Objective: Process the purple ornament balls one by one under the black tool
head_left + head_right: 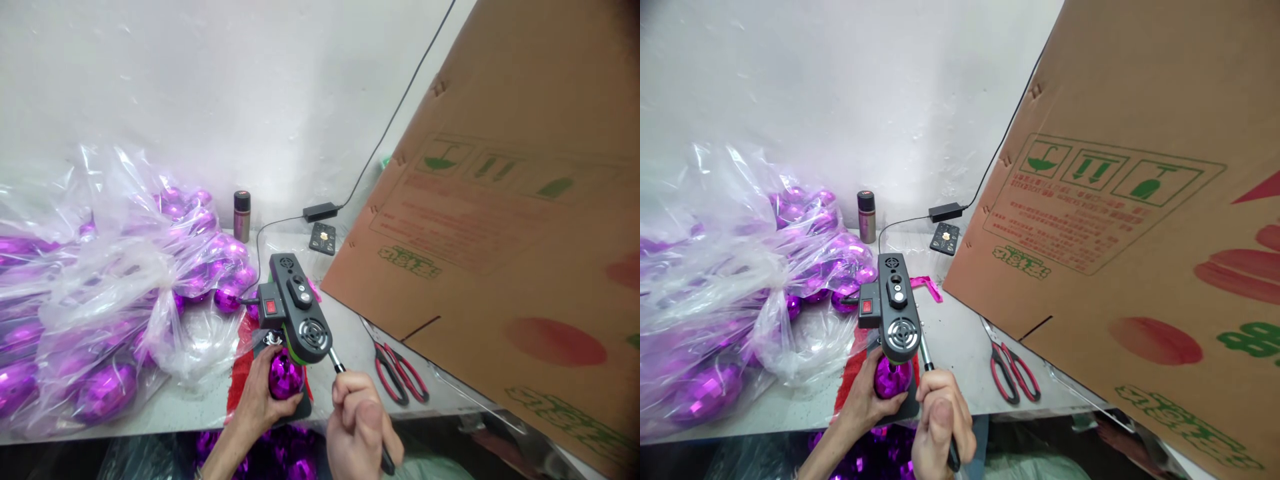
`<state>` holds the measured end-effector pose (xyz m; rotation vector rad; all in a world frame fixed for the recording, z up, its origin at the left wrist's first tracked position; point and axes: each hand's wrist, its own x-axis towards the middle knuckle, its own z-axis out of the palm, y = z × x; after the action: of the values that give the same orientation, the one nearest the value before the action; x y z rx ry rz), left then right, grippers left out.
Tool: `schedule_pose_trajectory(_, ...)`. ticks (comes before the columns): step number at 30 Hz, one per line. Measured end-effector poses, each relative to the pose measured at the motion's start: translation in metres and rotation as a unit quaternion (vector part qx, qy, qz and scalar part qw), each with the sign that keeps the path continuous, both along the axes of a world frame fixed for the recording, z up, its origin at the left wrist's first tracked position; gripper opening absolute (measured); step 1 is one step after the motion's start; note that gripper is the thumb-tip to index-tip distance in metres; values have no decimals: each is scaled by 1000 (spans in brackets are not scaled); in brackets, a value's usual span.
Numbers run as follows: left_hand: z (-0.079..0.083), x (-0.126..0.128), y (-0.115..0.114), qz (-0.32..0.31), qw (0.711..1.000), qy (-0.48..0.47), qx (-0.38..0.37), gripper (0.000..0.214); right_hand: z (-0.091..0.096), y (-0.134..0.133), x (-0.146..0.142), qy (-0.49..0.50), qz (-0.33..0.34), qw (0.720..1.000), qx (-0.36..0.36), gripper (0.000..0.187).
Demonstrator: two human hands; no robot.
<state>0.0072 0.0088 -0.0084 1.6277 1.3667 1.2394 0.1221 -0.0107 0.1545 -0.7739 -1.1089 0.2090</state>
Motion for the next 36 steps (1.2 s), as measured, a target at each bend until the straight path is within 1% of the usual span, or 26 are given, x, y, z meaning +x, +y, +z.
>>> schedule_pose_trajectory(6, 1, 0, 1, 3, 1000, 5, -3, 79, -7, 0, 1, -7, -1, 1000, -5, 57)
schedule_pose_trajectory(12, 3, -3, 2, -1, 1000, 9, 0, 77, -6, 1, 2, -8, 0, 1000, -4, 59)
schedule_pose_trajectory(14, 4, -3, 2, -1, 1000, 7, 2, 77, -9, 1, 2, -9, 2, 1000, 1, 57)
schedule_pose_trajectory(16, 4, -4, 3, 0, 1000, 5, 0, 76, -18, 1, 3, -11, 4, 1000, -1, 55)
schedule_pose_trajectory(21, 4, -4, 3, -1, 1000, 1, -12, 73, -47, -4, 3, -24, 10, 1000, 0, 53)
schedule_pose_trajectory(25, 0, -2, 3, 3, 1000, 0, -5, 75, -55, -4, 2, -19, 5, 1000, -1, 52)
schedule_pose_trajectory(30, -4, 1, 3, 16, 1000, 5, -4, 77, -65, -3, 4, -36, 10, 999, 9, 54)
schedule_pose_trajectory(32, -4, 0, 3, 13, 1000, 6, -8, 77, -62, -4, 6, -48, 13, 999, 8, 54)
schedule_pose_trajectory(33, -4, 0, 3, 11, 1000, 5, -7, 77, -56, -4, 7, -49, 13, 999, 5, 54)
schedule_pose_trajectory(34, -3, -1, 3, 9, 1000, 3, -4, 77, -47, -4, 8, -48, 16, 999, 2, 54)
schedule_pose_trajectory(36, -3, -2, 3, 12, 1000, 1, -1, 76, -24, -2, 9, -18, 15, 1000, -7, 52)
